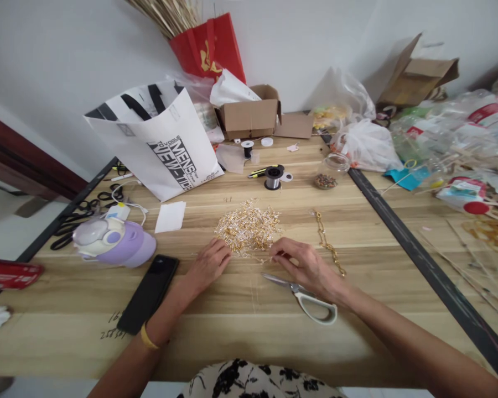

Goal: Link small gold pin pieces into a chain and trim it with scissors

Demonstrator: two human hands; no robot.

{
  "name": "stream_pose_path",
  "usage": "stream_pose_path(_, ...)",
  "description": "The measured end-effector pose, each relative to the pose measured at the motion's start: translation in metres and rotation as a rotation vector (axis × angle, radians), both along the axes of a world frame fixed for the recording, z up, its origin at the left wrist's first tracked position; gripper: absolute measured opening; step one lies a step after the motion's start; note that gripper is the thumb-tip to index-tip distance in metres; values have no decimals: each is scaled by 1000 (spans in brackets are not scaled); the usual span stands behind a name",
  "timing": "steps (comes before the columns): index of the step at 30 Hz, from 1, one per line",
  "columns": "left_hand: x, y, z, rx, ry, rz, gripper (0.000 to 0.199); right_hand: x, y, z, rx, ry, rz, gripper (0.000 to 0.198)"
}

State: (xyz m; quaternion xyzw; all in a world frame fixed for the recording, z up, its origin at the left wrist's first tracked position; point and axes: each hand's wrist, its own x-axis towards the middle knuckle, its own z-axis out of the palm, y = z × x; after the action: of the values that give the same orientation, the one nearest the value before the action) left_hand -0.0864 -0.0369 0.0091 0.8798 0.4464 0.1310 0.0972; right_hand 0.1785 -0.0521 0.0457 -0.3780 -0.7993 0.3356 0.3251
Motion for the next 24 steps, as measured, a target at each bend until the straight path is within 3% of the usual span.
stream_pose_path(4, -3, 0, 3, -104, -251, 61, 12, 16, -11, -13, -237, 26, -101, 7)
stream_pose_path(10, -10, -1, 5, -263, -432, 192, 8, 27, -13, -42, -399, 22, -147, 6)
stream_pose_path(24, -15, -11, 7, -429, -157, 231, 15, 29, -10, -56, -130, -244, -123, 19)
